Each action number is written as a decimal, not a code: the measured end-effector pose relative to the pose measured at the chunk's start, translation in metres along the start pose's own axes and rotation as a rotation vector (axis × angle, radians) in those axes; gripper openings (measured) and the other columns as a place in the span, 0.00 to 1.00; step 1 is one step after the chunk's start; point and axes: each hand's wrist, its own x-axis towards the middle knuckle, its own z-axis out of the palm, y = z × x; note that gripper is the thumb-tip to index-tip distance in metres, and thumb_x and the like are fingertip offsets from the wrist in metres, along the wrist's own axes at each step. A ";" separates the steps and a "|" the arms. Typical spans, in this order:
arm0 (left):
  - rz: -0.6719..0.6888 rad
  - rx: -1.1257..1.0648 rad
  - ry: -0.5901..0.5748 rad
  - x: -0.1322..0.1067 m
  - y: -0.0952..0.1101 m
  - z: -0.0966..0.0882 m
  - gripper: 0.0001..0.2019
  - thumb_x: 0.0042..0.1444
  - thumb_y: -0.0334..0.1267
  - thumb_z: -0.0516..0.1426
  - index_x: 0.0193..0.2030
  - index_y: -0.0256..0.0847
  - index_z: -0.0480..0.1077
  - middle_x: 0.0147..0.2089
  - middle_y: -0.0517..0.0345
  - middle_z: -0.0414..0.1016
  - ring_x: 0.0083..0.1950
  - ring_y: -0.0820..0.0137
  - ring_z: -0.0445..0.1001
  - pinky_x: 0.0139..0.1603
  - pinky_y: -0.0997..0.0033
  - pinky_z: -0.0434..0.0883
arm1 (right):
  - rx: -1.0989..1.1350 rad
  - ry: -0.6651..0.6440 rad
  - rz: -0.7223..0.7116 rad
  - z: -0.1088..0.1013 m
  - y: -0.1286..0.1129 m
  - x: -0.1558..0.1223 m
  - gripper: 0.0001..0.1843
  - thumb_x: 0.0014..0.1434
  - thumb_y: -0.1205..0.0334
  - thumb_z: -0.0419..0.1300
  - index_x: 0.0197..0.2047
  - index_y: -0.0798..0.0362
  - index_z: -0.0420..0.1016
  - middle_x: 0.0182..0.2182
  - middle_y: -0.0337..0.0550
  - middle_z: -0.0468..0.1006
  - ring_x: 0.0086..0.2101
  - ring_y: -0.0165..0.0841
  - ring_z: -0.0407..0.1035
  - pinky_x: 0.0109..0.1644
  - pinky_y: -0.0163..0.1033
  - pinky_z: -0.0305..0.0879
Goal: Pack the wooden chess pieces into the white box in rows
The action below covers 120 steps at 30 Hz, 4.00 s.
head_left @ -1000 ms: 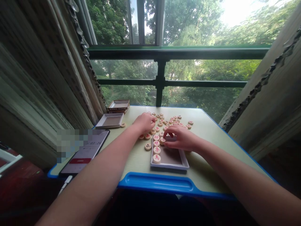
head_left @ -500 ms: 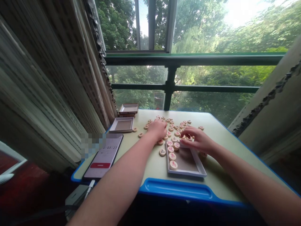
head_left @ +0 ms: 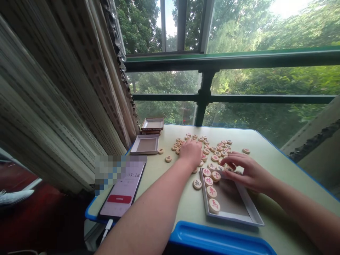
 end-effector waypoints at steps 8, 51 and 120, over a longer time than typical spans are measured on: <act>0.031 -0.005 -0.021 -0.004 0.003 -0.003 0.13 0.60 0.38 0.47 0.42 0.39 0.71 0.48 0.46 0.71 0.50 0.59 0.67 0.50 0.58 0.66 | -0.017 -0.034 -0.008 0.000 0.004 0.000 0.14 0.58 0.51 0.53 0.37 0.51 0.73 0.26 0.45 0.71 0.29 0.34 0.65 0.36 0.42 0.61; 0.064 0.009 0.015 -0.004 -0.003 -0.002 0.20 0.60 0.48 0.46 0.42 0.43 0.76 0.46 0.52 0.75 0.46 0.62 0.71 0.49 0.64 0.66 | -0.033 0.015 -0.140 0.005 -0.007 -0.004 0.06 0.53 0.61 0.61 0.33 0.53 0.77 0.25 0.40 0.73 0.30 0.30 0.64 0.36 0.35 0.58; 0.122 0.127 0.041 -0.002 -0.009 -0.003 0.15 0.57 0.34 0.48 0.43 0.45 0.75 0.45 0.55 0.76 0.49 0.63 0.71 0.52 0.66 0.66 | -0.136 -0.049 -0.092 0.011 -0.016 -0.001 0.10 0.52 0.57 0.63 0.36 0.52 0.76 0.26 0.40 0.74 0.31 0.31 0.63 0.34 0.34 0.55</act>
